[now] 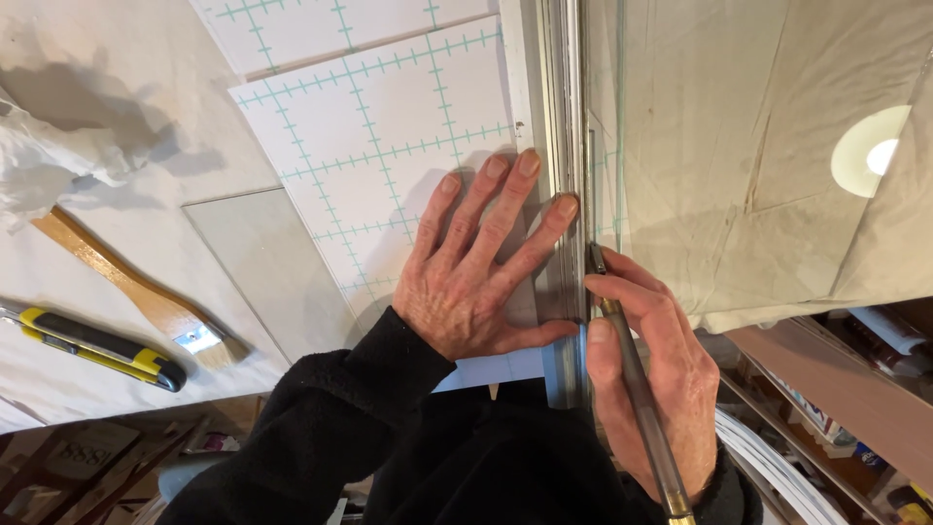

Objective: Cleaning a glass pane and using a glass cutter with a straight edge to score and cut glass.

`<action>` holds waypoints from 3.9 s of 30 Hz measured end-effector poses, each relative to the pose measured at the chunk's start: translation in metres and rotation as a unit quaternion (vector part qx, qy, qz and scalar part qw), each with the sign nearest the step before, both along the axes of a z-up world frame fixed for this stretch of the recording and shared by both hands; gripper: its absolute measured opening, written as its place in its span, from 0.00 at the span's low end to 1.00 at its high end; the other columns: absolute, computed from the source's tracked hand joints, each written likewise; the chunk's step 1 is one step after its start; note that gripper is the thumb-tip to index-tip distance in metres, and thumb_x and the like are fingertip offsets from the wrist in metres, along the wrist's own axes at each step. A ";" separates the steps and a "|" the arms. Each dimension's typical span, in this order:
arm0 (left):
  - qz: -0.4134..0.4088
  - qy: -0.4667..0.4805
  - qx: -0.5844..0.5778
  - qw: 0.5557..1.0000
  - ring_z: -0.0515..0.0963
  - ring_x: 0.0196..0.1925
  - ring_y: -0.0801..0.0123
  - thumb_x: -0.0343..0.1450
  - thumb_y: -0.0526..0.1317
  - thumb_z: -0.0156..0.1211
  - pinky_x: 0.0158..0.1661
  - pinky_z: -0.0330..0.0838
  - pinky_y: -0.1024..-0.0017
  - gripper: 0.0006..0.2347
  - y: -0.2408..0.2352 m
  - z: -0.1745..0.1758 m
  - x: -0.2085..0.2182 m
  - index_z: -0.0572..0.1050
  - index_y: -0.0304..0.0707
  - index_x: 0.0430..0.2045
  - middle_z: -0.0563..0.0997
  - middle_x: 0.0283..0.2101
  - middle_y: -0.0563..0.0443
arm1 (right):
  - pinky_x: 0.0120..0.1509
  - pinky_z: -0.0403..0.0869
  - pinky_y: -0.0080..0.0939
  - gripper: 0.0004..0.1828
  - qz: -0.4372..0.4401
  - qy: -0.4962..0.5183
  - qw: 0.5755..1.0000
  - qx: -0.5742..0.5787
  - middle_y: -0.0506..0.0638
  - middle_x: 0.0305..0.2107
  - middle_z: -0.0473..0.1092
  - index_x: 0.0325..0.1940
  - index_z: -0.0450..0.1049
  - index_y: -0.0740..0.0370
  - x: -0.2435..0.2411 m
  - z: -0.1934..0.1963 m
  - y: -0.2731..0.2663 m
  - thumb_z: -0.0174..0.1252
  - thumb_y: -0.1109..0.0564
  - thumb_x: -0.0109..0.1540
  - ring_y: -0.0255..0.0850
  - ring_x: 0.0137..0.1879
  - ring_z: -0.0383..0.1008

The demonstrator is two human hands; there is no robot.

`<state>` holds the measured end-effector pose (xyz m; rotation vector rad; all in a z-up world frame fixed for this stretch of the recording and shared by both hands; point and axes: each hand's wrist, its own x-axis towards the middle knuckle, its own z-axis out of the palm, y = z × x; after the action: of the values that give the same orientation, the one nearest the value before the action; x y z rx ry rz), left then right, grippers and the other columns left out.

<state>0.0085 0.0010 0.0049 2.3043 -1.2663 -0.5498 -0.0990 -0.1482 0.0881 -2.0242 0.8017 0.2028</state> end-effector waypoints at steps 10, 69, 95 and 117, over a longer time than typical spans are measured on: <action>-0.008 0.007 -0.004 1.000 0.53 0.81 0.49 0.63 0.74 0.65 0.76 0.47 0.43 0.47 0.000 0.000 0.003 0.58 0.52 0.75 0.52 0.78 0.40 | 0.63 0.75 0.49 0.16 0.002 -0.003 1.000 0.010 0.63 0.61 0.71 0.58 0.69 0.66 0.000 -0.001 0.000 0.51 0.55 0.69 0.54 0.63 0.77; 0.007 -0.055 -0.001 0.998 0.61 0.77 0.49 0.69 0.72 0.57 0.71 0.53 0.45 0.38 -0.009 -0.002 0.003 0.65 0.51 0.71 0.60 0.75 0.37 | 0.61 0.78 0.48 0.15 -0.028 -0.121 0.992 -0.022 0.67 0.60 0.71 0.52 0.61 0.65 0.060 -0.022 -0.023 0.57 0.64 0.65 0.58 0.62 0.78; -0.029 -0.017 -0.012 0.999 0.49 0.81 0.45 0.65 0.75 0.64 0.76 0.45 0.39 0.48 0.001 -0.005 -0.003 0.57 0.47 0.75 0.48 0.78 0.34 | 0.69 0.75 0.46 0.18 -0.133 -0.124 0.983 0.014 0.72 0.60 0.72 0.53 0.59 0.67 -0.132 -0.015 0.033 0.55 0.51 0.72 0.49 0.61 0.77; -0.051 -0.065 0.048 0.995 0.48 0.79 0.41 0.64 0.78 0.61 0.75 0.40 0.37 0.49 -0.002 -0.003 -0.005 0.60 0.45 0.74 0.48 0.75 0.29 | 0.50 0.79 0.41 0.14 -0.060 -0.068 0.996 0.013 0.69 0.59 0.72 0.50 0.59 0.64 -0.131 -0.023 0.043 0.56 0.63 0.66 0.50 0.52 0.83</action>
<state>0.0031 -0.0007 0.0022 2.3982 -1.4557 -0.5122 -0.2304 -0.1047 0.0653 -1.9356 0.8262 0.0063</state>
